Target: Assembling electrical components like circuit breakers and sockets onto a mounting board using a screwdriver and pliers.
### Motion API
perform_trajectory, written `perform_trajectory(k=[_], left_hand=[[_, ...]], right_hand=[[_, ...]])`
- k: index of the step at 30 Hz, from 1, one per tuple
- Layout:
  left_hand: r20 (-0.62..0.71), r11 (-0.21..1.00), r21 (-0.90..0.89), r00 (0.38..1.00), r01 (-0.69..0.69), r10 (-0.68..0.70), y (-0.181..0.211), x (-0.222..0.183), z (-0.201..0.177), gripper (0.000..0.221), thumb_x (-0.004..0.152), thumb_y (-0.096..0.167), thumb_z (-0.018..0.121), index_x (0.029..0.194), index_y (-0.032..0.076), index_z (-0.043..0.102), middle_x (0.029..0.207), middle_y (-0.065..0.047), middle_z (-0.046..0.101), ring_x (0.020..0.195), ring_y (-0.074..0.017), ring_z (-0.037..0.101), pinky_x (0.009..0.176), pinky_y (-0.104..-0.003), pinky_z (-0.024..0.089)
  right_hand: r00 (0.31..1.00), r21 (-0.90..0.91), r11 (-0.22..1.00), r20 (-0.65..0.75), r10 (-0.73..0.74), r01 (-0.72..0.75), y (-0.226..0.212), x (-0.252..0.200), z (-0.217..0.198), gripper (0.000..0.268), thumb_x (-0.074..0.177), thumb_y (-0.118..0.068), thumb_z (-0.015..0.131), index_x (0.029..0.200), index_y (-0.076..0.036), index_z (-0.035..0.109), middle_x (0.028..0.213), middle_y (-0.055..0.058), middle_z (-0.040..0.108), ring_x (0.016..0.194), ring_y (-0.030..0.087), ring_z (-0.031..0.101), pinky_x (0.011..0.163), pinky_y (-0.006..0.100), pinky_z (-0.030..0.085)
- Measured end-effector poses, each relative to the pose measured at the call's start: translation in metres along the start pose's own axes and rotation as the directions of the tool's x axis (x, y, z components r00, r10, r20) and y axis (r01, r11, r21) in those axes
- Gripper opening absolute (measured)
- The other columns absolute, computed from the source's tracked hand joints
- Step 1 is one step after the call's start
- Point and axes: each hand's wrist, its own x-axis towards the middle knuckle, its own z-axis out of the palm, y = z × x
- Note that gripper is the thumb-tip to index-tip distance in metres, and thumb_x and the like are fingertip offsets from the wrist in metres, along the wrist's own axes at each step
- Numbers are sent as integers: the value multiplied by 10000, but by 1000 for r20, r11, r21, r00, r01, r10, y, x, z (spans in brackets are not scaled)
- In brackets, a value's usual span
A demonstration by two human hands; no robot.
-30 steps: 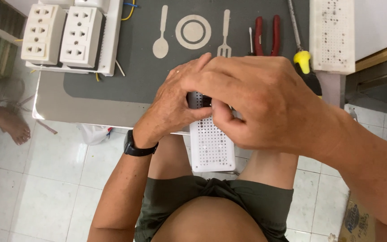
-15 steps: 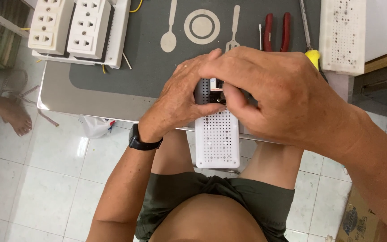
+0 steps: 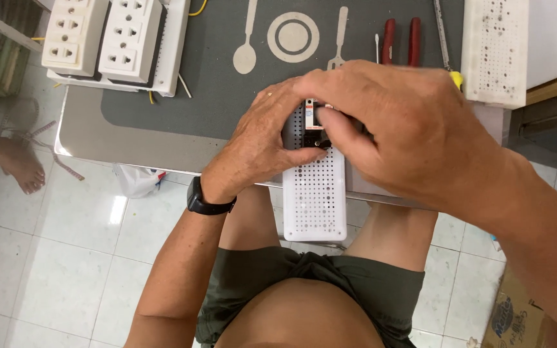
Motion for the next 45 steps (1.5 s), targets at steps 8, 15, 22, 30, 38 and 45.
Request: perform_trajectory(k=[8,15,22,30,38,45], left_hand=[[25,1000,12,1000,-16,16,1,0,-1,870,815,241,859,1461,100,294,1456,-149,480,1390,-331,436,1159,-505,315],[13,1000,14,1000,-11,11,4,-1,-1,785,886,249,769,1476,74,281,1505,-139,429,1414,-320,415,1192,-495,301],[30,998,-24,998,63,-62,5,-4,-3,1009,825,178,854,1541,173,142,1561,-152,386,1463,-345,358,1195,-464,310],[29,990,-92,994,109,-106,11,-1,-8,934,871,174,798,1534,118,143,1602,-153,293,1498,-314,307,1222,-449,300],[35,789,-584,977,192,-212,12,1,-14,886,894,230,728,1545,149,132,1532,-151,347,1405,-239,405,1150,-352,377],[-102,925,-321,963,204,-248,14,27,-46,787,789,124,794,1439,34,360,1462,-172,455,1312,-242,488,1114,-339,423]], right_hand=[[999,-88,996,-45,-1,-3,1,-4,0,323,927,116,598,1185,-55,689,721,13,539,594,184,462,551,313,422],[1000,123,992,-27,14,-11,-4,-4,-1,344,873,118,571,1204,37,616,968,94,668,796,227,616,659,327,484],[977,273,946,-71,200,-174,-7,-16,-8,220,912,104,511,1070,32,645,960,102,689,834,213,652,714,302,515],[776,433,838,-379,505,-334,-13,-80,31,157,1004,101,510,1155,127,545,965,243,657,871,321,717,701,316,632],[509,597,655,-426,748,-463,-27,-105,66,107,1009,-1,490,1058,74,549,952,182,631,860,265,681,779,326,628],[463,680,580,-379,801,-448,-16,-118,76,187,1002,-63,505,1148,50,536,972,172,650,892,234,661,762,310,630]])
